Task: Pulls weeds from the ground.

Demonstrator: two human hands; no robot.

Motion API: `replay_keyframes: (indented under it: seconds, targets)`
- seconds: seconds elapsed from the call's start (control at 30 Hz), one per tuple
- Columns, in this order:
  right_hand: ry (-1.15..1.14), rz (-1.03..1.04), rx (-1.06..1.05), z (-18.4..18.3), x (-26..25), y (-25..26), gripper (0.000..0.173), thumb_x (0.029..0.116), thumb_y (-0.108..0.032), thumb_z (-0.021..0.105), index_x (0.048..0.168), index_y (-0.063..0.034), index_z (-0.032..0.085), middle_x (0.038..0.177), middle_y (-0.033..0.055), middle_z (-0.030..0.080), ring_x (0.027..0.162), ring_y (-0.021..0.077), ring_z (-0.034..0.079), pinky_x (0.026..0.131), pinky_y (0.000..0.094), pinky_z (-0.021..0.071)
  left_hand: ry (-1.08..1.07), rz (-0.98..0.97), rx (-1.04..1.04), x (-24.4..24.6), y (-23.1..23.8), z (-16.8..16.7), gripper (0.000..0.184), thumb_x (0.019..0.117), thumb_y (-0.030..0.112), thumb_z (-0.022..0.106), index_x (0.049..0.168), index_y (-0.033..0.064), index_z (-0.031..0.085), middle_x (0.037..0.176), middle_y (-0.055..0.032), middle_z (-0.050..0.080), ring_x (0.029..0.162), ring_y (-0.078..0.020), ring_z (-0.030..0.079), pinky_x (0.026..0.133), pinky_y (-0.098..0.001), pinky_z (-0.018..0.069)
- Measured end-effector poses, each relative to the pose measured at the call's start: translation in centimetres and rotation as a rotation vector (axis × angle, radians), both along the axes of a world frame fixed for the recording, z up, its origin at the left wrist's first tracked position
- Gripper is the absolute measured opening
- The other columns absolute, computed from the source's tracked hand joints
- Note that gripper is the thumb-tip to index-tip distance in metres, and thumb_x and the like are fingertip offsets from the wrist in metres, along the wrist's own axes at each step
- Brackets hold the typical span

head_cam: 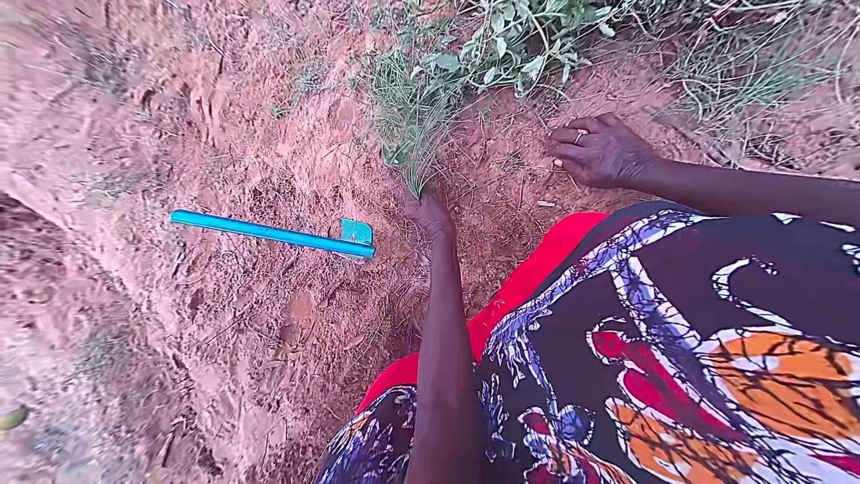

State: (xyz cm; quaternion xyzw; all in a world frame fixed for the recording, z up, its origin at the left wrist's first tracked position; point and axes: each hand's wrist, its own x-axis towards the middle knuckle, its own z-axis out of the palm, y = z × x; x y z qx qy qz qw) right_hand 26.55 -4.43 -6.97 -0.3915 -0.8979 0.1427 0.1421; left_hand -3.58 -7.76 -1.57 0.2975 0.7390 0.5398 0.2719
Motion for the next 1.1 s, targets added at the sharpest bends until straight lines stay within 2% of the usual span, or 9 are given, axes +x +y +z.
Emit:
replay_keyframes:
  seconds: [0.07, 0.2, 0.33, 0.5, 0.63, 0.7, 0.83, 0.93, 1.1]
  targets:
    - [-0.003, 0.001, -0.006, -0.1, 0.0, -0.2, 0.039, 0.1036, -0.025, 0.043, 0.129, -0.0068, 0.067, 0.139, 0.0191, 0.063, 0.125, 0.0495, 0.058, 0.093, 0.0683, 0.0441, 0.023, 0.020, -0.016, 0.1, -1.0, -1.4, 0.014, 0.0982, 0.000, 0.056, 0.108, -0.0061, 0.065, 0.089, -0.0073, 0.065, 0.079, -0.0070, 0.059, 0.075, -0.0250, 0.0507]
    - [0.000, 0.006, 0.008, -0.2, 0.0, -0.1, 0.039, 0.1035, -0.025, 0.042, 0.127, -0.0070, 0.068, 0.139, 0.0187, 0.063, 0.126, 0.0484, 0.057, 0.094, 0.0671, 0.0447, 0.295, -0.124, -0.343, -0.5, 1.9, 0.6, 0.063, 0.0944, 0.009, 0.068, 0.150, -0.0049, 0.041, 0.146, -0.0238, 0.053, 0.137, -0.0263, 0.050, 0.116, -0.0398, 0.0386]
    - [0.013, 0.008, 0.015, -0.2, 0.1, -0.2, 0.039, 0.1038, -0.026, 0.042, 0.125, -0.0072, 0.069, 0.138, 0.0185, 0.064, 0.124, 0.0480, 0.058, 0.092, 0.0658, 0.0455, 0.657, -0.358, -0.744, -0.2, 6.5, 3.4, 0.047, 0.0942, 0.025, 0.068, 0.130, -0.0043, 0.062, 0.133, -0.0279, 0.061, 0.130, -0.0392, 0.056, 0.109, -0.0547, 0.0421]
    - [0.013, 0.013, 0.033, -0.3, 0.1, -0.2, 0.041, 0.1044, -0.028, 0.042, 0.125, -0.0066, 0.069, 0.138, 0.0184, 0.064, 0.124, 0.0469, 0.059, 0.091, 0.0643, 0.0464, 0.787, -0.472, -0.646, 0.8, 6.8, 2.7, 0.046, 0.1045, 0.017, 0.052, 0.147, 0.0001, 0.051, 0.154, -0.0294, 0.043, 0.150, -0.0448, 0.031, 0.123, -0.0562, 0.0196]
    - [0.012, 0.011, 0.039, -0.2, 0.0, -0.2, 0.040, 0.1046, -0.028, 0.041, 0.125, -0.0071, 0.069, 0.137, 0.0185, 0.064, 0.123, 0.0473, 0.060, 0.091, 0.0648, 0.0471, 0.471, -0.198, -0.264, -0.7, 8.9, 0.0, 0.037, 0.1001, 0.010, 0.056, 0.134, -0.0044, 0.059, 0.133, -0.0219, 0.062, 0.135, -0.0295, 0.050, 0.115, -0.0395, 0.0367]
    - [0.010, -0.002, 0.014, 0.0, 0.1, -0.3, 0.040, 0.1037, -0.027, 0.043, 0.124, -0.0062, 0.070, 0.139, 0.0176, 0.064, 0.124, 0.0464, 0.060, 0.092, 0.0641, 0.0463, 0.142, 0.011, -0.118, -0.8, 10.7, -0.6, 0.023, 0.1056, 0.005, 0.043, 0.123, -0.0017, 0.058, 0.102, -0.0115, 0.065, 0.096, -0.0152, 0.065, 0.086, -0.0308, 0.0537]
    - [0.001, 0.000, -0.001, -0.1, 0.1, -0.1, 0.041, 0.1032, -0.027, 0.042, 0.127, -0.0065, 0.070, 0.142, 0.0170, 0.063, 0.127, 0.0462, 0.058, 0.094, 0.0644, 0.0453, -0.074, 0.082, -0.179, -2.7, 11.5, -0.3, 0.036, 0.1107, 0.017, 0.033, 0.132, -0.0043, 0.053, 0.117, -0.0194, 0.061, 0.104, -0.0225, 0.061, 0.091, -0.0406, 0.0519]
    - [0.002, -0.002, 0.004, -0.3, 0.1, -0.2, 0.042, 0.1037, -0.027, 0.042, 0.126, -0.0066, 0.069, 0.141, 0.0176, 0.062, 0.127, 0.0465, 0.058, 0.094, 0.0648, 0.0453, -0.328, 0.140, -0.075, -2.9, 11.3, 0.1, 0.039, 0.1134, 0.034, 0.033, 0.126, 0.0009, 0.050, 0.100, -0.0135, 0.057, 0.086, -0.0205, 0.062, 0.078, -0.0412, 0.0572]
    - [-0.004, 0.003, 0.019, -0.1, 0.0, -0.1, 0.041, 0.1029, -0.026, 0.042, 0.126, -0.0055, 0.070, 0.141, 0.0174, 0.063, 0.125, 0.0463, 0.059, 0.093, 0.0645, 0.0457, -0.504, 0.263, 0.123, -3.5, 11.2, -0.8, 0.042, 0.1124, 0.039, 0.032, 0.080, 0.0151, 0.041, 0.058, 0.0013, 0.041, 0.046, -0.0113, 0.045, 0.048, -0.0291, 0.0484]
